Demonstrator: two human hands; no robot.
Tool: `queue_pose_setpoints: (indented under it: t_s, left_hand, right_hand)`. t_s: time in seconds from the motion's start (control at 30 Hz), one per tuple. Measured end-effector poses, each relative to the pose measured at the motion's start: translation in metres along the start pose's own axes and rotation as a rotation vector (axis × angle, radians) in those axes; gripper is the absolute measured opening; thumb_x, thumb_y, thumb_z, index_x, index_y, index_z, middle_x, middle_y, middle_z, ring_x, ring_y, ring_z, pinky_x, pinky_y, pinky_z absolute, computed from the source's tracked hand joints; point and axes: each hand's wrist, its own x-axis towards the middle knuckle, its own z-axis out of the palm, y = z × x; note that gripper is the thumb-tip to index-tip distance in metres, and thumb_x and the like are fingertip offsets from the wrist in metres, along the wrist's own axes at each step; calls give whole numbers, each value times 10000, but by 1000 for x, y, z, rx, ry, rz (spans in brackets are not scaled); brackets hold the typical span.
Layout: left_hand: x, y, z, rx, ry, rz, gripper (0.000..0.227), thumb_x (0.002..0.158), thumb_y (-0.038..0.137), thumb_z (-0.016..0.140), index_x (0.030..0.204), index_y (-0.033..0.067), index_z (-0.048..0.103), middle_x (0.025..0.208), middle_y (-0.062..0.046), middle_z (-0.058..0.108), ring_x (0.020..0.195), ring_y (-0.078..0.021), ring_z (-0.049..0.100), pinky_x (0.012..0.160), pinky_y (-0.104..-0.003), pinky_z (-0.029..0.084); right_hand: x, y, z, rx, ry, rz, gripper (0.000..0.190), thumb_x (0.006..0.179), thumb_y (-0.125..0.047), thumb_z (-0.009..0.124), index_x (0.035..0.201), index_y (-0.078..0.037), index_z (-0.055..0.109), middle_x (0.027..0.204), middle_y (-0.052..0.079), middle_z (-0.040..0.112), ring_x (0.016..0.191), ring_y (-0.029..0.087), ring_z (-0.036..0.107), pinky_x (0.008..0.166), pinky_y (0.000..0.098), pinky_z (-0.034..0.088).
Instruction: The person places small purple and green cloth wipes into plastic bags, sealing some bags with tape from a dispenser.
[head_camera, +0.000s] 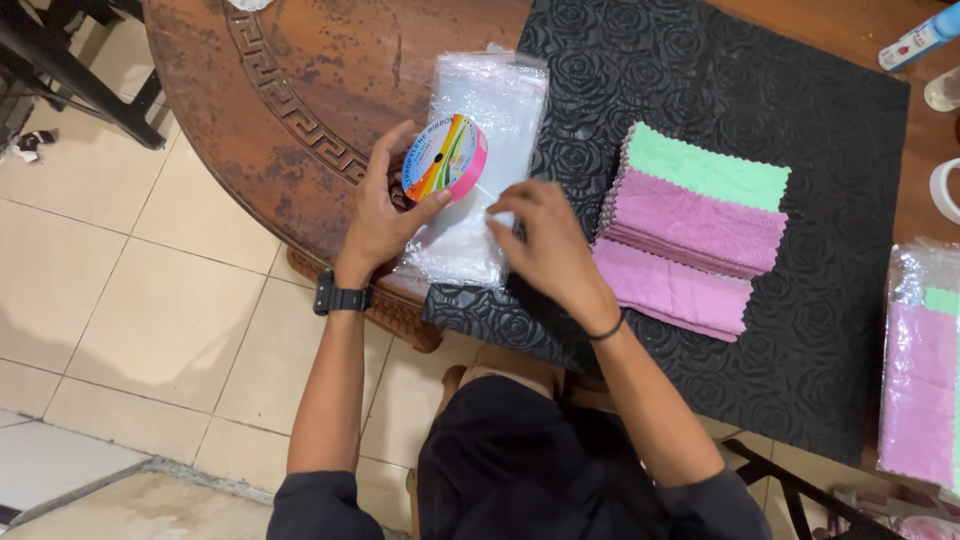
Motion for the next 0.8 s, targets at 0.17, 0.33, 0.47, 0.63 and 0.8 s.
queue_pose_setpoints:
  t_s: [0.17, 0.33, 0.47, 0.63, 0.8]
  left_hand:
    - [1, 11, 3, 46, 13, 3, 966, 787, 545, 848, 1511, 89, 399, 1361, -280, 538, 1276, -457, 527, 1096, -561, 396]
    - [1, 12, 7, 159, 30, 23, 964, 776, 528, 865, 1500, 82, 410, 1348, -241, 550, 1277, -432, 528, 1111, -545, 390]
    - [0, 11, 12, 259, 43, 48, 967, 733, 469, 920, 1469, 60, 444, 1317, -222, 552, 1256, -416, 520, 1120, -548, 368]
    - [0, 14, 11, 237, 63, 43, 959, 730, 487, 924, 1448, 43, 467, 1272, -217, 580, 1244, -409, 537, 1115, -534, 376]
    - [-2, 14, 13, 261, 40, 52, 954, 718, 457, 939, 1435, 26, 481, 1304, -229, 567, 1268, -419, 515, 1127, -550, 358]
  right_hand:
    - [-7, -22, 4, 28, -70, -96, 206, 955, -195, 650, 1082, -87, 770, 1095, 171, 680, 1005, 374, 646, 842, 439, 543]
    - [-12, -44, 13, 41, -120, -99, 260, 960, -205, 613, 1131, -67, 751, 1108, 196, 673, 943, 362, 650, 773, 431, 556]
    - [-16, -52, 27, -47, -52, -90, 323, 939, -239, 672, 1155, -4, 719, 1082, 191, 637, 929, 318, 614, 728, 397, 543]
    - [-24, -48, 52, -189, 15, -90, 357, 946, -245, 683, 1187, 19, 689, 1067, 172, 604, 962, 317, 574, 719, 394, 478]
    - [-34, -47, 60, -257, 209, -164, 391, 1021, -306, 633, 1273, -8, 643, 1166, 173, 608, 1096, 332, 575, 873, 424, 452]
